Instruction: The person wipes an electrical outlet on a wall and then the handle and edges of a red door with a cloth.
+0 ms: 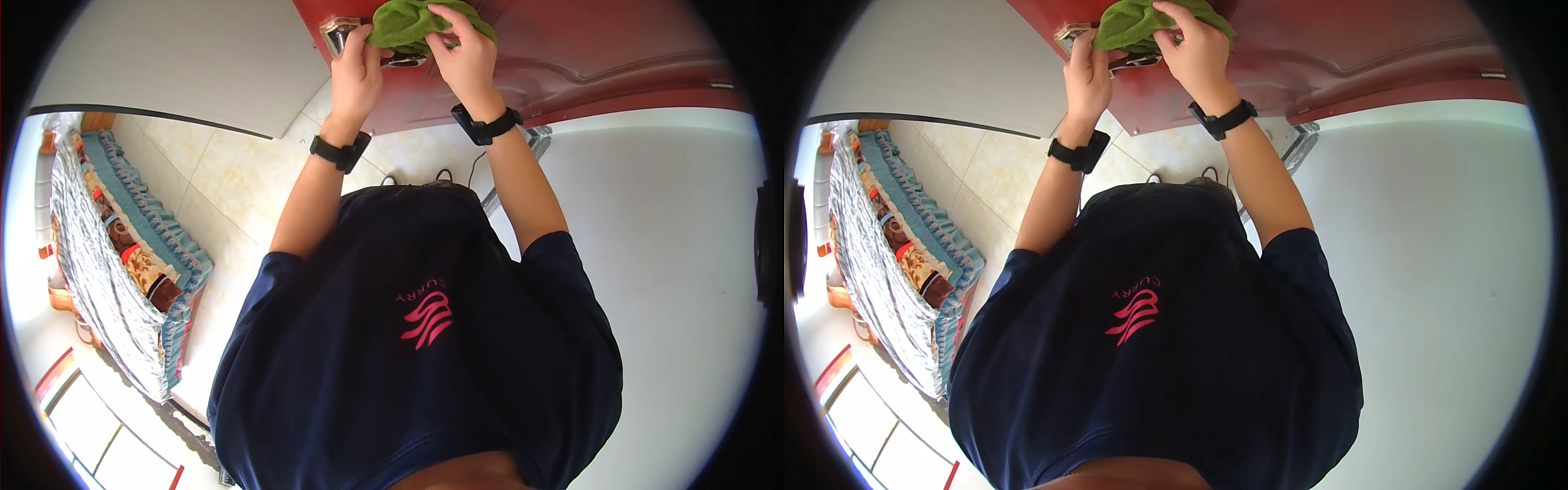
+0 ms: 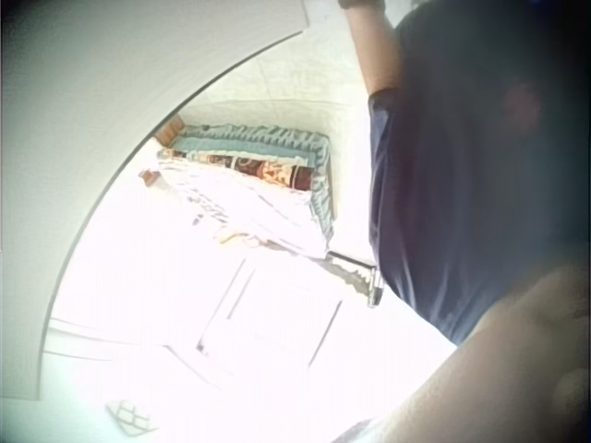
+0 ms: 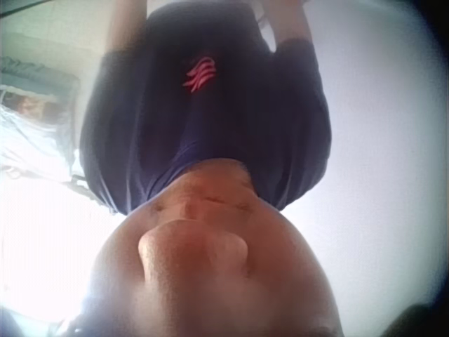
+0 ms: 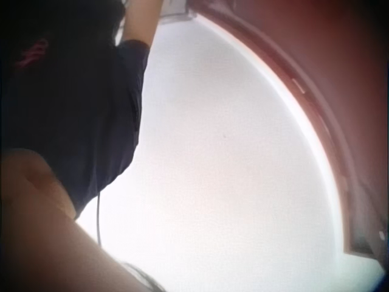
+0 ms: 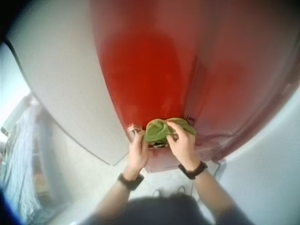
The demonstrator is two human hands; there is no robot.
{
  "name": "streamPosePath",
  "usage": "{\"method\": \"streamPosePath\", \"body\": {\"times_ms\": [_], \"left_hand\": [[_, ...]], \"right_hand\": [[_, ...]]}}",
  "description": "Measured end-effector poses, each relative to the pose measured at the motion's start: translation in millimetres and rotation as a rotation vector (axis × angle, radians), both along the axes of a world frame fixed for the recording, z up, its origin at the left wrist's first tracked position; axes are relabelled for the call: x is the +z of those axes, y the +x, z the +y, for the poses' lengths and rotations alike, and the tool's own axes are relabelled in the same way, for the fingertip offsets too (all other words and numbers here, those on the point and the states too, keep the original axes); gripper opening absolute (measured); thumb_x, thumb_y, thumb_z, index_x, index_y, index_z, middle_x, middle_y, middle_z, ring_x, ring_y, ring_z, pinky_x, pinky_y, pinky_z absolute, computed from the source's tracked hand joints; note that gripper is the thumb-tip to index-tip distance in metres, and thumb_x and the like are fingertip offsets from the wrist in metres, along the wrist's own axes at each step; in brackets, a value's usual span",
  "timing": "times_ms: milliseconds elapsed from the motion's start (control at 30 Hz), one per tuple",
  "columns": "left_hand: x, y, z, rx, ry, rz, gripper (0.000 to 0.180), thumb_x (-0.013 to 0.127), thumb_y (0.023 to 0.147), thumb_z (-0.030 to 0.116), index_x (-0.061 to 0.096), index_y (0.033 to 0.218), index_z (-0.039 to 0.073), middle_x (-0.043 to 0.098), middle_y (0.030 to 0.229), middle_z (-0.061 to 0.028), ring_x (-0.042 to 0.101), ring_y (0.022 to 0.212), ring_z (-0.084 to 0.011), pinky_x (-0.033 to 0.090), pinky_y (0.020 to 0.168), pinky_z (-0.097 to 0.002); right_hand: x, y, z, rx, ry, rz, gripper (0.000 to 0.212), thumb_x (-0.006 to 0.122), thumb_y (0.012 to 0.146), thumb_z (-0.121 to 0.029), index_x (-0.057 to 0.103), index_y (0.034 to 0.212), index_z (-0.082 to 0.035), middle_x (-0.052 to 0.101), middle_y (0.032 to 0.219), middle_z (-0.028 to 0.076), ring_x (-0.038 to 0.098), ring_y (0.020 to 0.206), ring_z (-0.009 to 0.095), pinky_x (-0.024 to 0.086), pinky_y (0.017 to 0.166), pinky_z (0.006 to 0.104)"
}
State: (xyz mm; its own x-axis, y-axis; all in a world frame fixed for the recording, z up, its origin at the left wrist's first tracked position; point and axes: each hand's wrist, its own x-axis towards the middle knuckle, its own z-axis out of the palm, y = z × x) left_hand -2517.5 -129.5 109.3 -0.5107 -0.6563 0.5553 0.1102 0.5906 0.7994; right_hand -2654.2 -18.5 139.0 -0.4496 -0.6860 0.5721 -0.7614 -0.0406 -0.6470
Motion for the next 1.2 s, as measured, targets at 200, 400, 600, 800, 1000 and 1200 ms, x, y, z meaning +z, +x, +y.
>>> {"method": "streamPosePath", "body": {"times_ms": [200, 400, 600, 800, 1000, 1200], "left_hand": [[18, 34, -4, -0.016, 0.161, 0.302, 0.021, 0.038, 0.095, -0.003, 0.047, 0.114, -0.003, 0.065, 0.070, -0.0114, 0.067, 0.064, -0.0171, 0.055, 0.061, -0.0285], [44, 58, -23, 0.184, 0.002, 0.282, 0.019, 0.034, 0.100, 0.003, 0.041, 0.117, -0.002, 0.064, 0.091, -0.0140, 0.065, 0.075, -0.0186, 0.055, 0.068, -0.0300], [38, 59, -46, 0.304, -0.073, 0.419, 0.023, 0.038, 0.098, 0.003, 0.044, 0.120, -0.002, 0.057, 0.115, -0.0144, 0.056, 0.101, -0.0169, 0.046, 0.087, -0.0288], [41, 48, -35, -0.145, 0.265, 0.233, 0.041, 0.032, 0.102, 0.020, 0.033, 0.138, 0.002, 0.044, 0.135, -0.0123, 0.043, 0.123, -0.0206, 0.033, 0.105, -0.0326], [22, 55, -36, -0.260, 0.395, 0.225, 0.046, 0.038, 0.101, 0.022, 0.028, 0.140, 0.001, 0.042, 0.137, -0.0121, 0.041, 0.124, -0.0201, 0.033, 0.105, -0.0336], [20, 62, -33, -0.302, 0.413, 0.227, 0.048, 0.049, 0.095, 0.010, 0.031, 0.137, 0.000, 0.044, 0.134, -0.0126, 0.042, 0.123, -0.0209, 0.033, 0.105, -0.0342]], "right_hand": [[0, 20, -18, -0.121, -0.380, 0.397, 0.029, 0.071, 0.072, -0.006, 0.069, 0.101, -0.013, 0.064, 0.070, 0.005, 0.061, 0.060, 0.023, 0.049, 0.053, 0.0317], [13, 46, -34, -0.007, -0.479, 0.324, 0.023, 0.069, 0.075, -0.003, 0.067, 0.097, -0.008, 0.066, 0.076, 0.008, 0.063, 0.065, 0.024, 0.051, 0.057, 0.0318], [25, 73, -32, 0.140, -0.400, 0.359, 0.036, 0.067, 0.074, 0.000, 0.064, 0.109, -0.008, 0.061, 0.072, 0.005, 0.056, 0.062, 0.022, 0.047, 0.055, 0.0339], [11, 80, -36, 0.210, -0.309, 0.300, 0.031, 0.069, 0.073, 0.003, 0.062, 0.102, -0.004, 0.062, 0.077, 0.010, 0.058, 0.068, 0.028, 0.047, 0.059, 0.0352], [4, 83, -33, 0.173, -0.313, 0.289, 0.031, 0.069, 0.071, 0.000, 0.060, 0.100, -0.006, 0.060, 0.077, 0.008, 0.057, 0.068, 0.028, 0.046, 0.059, 0.0372], [6, 84, -30, 0.168, -0.322, 0.267, 0.031, 0.069, 0.070, 0.001, 0.059, 0.098, -0.006, 0.060, 0.077, 0.008, 0.056, 0.068, 0.028, 0.046, 0.060, 0.0377]]}}
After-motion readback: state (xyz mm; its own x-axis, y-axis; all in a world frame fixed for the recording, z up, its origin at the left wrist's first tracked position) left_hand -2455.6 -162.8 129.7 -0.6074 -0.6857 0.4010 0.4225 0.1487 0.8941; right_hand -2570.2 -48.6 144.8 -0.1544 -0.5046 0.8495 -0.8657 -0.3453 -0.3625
